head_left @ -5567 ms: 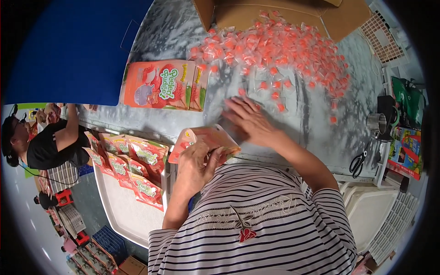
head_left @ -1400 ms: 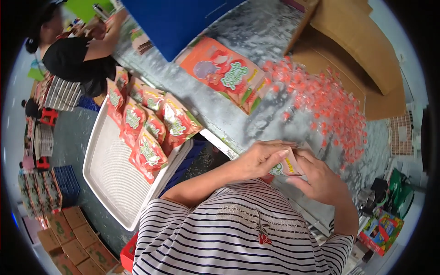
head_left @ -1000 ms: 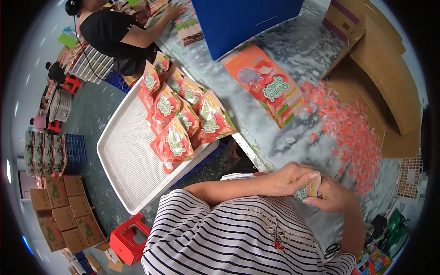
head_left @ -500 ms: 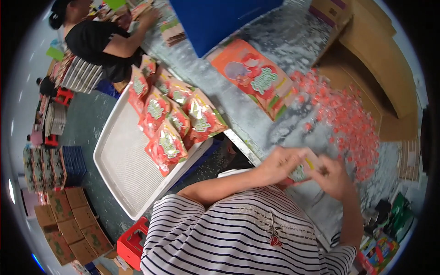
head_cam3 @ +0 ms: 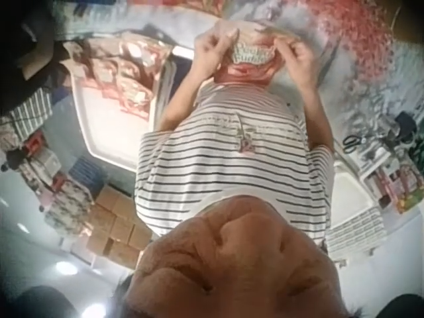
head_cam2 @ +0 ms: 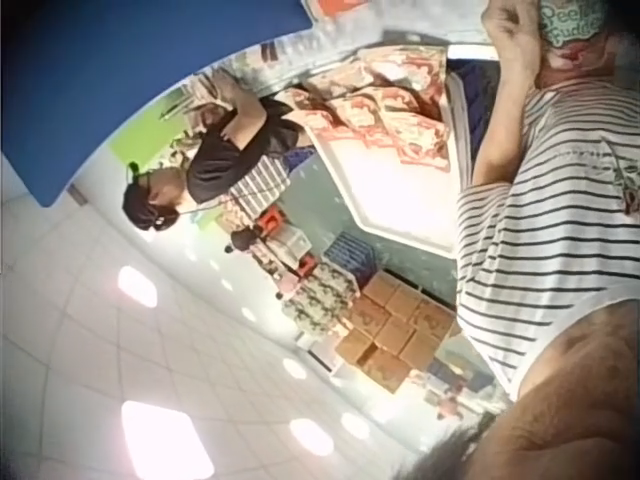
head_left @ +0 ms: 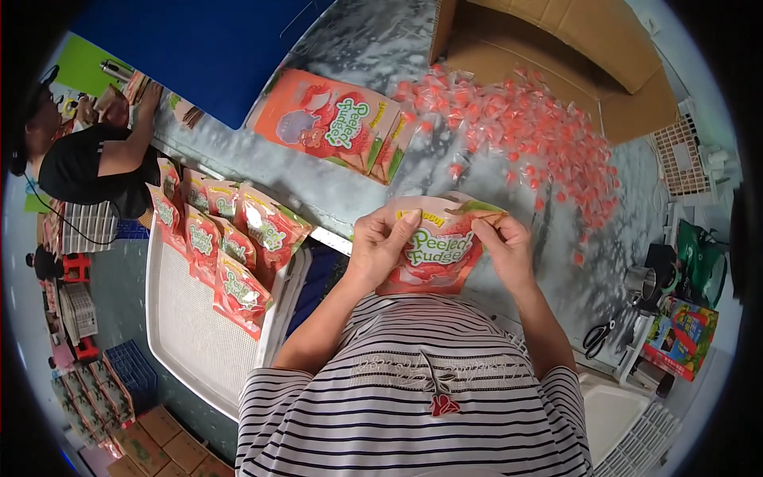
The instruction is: Manually counting and placing individually wrapped pink candies into branded plastic pouches.
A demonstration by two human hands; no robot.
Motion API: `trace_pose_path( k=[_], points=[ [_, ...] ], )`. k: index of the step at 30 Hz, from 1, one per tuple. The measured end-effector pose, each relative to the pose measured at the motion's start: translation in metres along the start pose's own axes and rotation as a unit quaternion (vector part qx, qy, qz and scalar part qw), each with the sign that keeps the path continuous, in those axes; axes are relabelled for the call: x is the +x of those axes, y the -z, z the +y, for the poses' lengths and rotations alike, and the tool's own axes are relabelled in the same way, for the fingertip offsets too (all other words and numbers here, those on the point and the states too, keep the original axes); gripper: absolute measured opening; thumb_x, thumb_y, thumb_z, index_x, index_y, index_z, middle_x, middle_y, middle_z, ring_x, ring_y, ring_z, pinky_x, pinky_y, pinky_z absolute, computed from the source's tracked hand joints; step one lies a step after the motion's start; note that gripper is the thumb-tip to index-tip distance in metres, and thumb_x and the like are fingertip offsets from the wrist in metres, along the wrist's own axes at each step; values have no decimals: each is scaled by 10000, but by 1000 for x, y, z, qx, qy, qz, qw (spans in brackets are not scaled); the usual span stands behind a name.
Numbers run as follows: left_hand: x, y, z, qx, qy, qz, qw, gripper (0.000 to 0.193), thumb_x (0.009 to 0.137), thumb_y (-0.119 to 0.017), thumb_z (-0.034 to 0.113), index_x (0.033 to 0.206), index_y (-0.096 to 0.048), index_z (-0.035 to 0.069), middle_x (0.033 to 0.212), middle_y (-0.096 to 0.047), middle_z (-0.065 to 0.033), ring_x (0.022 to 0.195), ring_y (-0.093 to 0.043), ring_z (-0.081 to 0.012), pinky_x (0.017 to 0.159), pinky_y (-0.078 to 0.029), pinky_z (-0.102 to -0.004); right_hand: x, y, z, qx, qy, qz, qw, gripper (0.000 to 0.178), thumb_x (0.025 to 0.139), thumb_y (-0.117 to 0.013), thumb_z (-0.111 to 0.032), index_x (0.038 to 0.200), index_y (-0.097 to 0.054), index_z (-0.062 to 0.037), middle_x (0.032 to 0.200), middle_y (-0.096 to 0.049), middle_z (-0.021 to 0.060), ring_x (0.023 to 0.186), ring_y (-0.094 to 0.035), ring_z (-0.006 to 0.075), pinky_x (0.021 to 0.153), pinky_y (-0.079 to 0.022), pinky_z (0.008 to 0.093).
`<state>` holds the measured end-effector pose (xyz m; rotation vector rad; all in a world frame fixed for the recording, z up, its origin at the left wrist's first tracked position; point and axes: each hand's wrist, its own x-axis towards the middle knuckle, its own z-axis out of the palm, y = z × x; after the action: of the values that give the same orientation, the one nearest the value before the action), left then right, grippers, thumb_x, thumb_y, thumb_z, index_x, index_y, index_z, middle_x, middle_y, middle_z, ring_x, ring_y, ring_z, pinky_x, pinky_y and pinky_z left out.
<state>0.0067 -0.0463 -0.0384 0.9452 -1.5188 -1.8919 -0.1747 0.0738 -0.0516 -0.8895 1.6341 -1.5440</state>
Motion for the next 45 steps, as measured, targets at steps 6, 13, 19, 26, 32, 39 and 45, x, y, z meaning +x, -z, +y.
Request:
trace_pose_path(
  k=[6, 13, 19, 26, 32, 39, 45],
  points=[
    [9, -2, -7, 38, -30, 33, 998, 275, 944, -611, 251, 898, -676, -13, 647, -586, 26, 590, -472, -27, 517, -406, -221, 4, 7, -6, -55, 2, -35, 998, 128, 908, -611, -57, 992, -661, 27, 917, -665, 9, 784, -558, 42, 716, -458, 207],
    [15, 4, -10, -41, 55, -35, 997, 245, 921, -644, 209, 944, -690, -30, 748, -660, 0, 648, -539, -48, 580, -460, -230, 8, 9, 7, 80, -53, -37, 995, 152, 908, -600, -56, 1016, -666, 29, 890, -676, 10, 767, -570, 46, 705, -469, 214],
    [14, -11, -7, -89, 28, -79, 993, 266, 841, -732, 173, 1039, -697, -2, 836, -694, -27, 701, -588, -51, 625, -481, -221, 6, 0, 2, 42, -61, -113, 991, 189, 884, -639, -71, 1033, -685, 35, 880, -691, 10, 778, -596, 50, 699, -484, 209],
    [17, -7, -10, -62, 55, -61, 995, 230, 872, -667, 69, 1073, -659, -43, 904, -698, -58, 792, -623, -80, 704, -520, -237, 5, -11, 2, 5, -17, -33, 999, 164, 877, -655, -104, 963, -706, 27, 822, -696, 18, 718, -607, 61, 663, -482, 212],
    [15, -9, -3, -40, -57, 16, 997, 642, 845, -708, 217, 1317, -398, -89, 1087, -612, -156, 937, -615, -206, 839, -508, -314, 14, -11, -26, -58, 37, 41, 997, 201, 907, -616, -94, 818, -708, 62, 790, -674, 5, 653, -544, 30, 592, -430, 206],
    [-13, -6, -5, 321, -308, 89, 891, 1095, 685, -814, 315, 1469, -133, -32, 1474, -45, -367, 1379, -95, -529, 1126, -181, -527, 19, -56, -71, -78, 82, 24, 993, 256, 940, -562, -90, 1123, -625, 77, 1024, -678, 90, 885, -620, 111, 790, -491, 247],
    [-31, 32, 13, 362, -290, 204, 862, 1190, 596, -836, 267, 1459, -85, -62, 1485, 27, -368, 1382, -47, -545, 1129, -162, -546, 23, -125, -77, -45, 154, -116, 980, 291, 932, -548, -28, 1198, -579, 86, 1106, -657, 101, 974, -603, 118, 858, -480, 256]
  ],
)
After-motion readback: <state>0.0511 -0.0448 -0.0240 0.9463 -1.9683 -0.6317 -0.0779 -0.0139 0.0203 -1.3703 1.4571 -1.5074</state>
